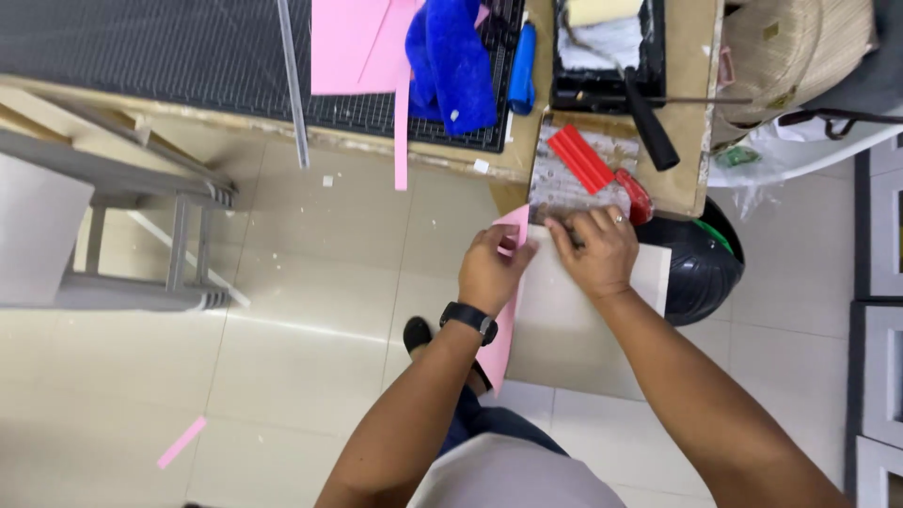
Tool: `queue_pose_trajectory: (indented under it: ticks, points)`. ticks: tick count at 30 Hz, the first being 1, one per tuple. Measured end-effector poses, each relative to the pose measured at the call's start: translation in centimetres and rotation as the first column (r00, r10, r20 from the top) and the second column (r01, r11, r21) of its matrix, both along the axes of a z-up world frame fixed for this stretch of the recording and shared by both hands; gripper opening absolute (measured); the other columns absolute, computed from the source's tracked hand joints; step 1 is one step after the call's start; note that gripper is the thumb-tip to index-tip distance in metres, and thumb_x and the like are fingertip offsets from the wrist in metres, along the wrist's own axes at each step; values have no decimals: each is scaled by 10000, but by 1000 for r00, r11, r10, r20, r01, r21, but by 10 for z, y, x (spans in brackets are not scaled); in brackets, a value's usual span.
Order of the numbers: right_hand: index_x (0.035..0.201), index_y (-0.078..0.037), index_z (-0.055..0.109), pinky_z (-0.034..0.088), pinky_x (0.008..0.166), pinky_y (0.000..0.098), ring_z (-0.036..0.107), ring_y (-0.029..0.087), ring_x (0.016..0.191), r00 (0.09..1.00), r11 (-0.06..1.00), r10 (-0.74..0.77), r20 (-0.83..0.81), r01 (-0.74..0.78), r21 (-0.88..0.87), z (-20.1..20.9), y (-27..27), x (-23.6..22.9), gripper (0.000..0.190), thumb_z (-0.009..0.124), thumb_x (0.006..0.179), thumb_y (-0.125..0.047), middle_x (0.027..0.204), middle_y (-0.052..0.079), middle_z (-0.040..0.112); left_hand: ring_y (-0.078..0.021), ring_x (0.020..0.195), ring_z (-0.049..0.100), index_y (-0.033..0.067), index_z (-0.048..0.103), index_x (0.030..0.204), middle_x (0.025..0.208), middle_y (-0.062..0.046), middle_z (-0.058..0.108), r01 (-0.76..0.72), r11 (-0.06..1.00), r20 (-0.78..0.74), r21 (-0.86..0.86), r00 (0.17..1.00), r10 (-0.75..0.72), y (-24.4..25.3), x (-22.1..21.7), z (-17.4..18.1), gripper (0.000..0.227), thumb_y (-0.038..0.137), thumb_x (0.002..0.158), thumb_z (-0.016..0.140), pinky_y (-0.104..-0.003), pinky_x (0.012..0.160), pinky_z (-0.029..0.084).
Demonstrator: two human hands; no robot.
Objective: Covering a cardboard box with pink paper using adhesive and a utility knife for trimming
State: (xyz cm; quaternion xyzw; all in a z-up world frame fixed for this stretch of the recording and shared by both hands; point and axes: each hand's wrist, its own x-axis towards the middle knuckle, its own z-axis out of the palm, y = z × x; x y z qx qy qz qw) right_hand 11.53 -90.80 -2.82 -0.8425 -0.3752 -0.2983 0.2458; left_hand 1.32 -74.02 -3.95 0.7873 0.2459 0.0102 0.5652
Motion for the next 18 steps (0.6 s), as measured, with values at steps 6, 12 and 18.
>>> queue_pose_trajectory:
  ticks: [6,12,18]
  points:
    - [875,-216,695,539,702,385,677,262,824,998,998,-67,19,68,-9,-4,2,5,193,790,928,-376,858,-18,617,-261,817,763,87,737,1143,1018,-144,741,-51,964,47,-259,997,65,13,19,-21,240,223,948,712,-336,588,651]
    - [906,-245,711,545,711,359,684,262,809,993,993,-120,-1,120,16,3,-15,21,163,771,947,-390,871,-28,630,-268,835,732,20,708,1176,1037,-196,705,22,964,98,-264,995,4,8,-3,-41,252,139,954,698,-353,609,639]
    - [884,-231,713,532,691,346,682,232,770,985,986,-165,-46,167,30,23,-13,73,195,761,975,-396,827,-22,642,-261,860,722,52,654,1250,1066,-173,688,94,975,132,-202,989,-68,-7,-35,-64,326,141,937,681,-357,666,623]
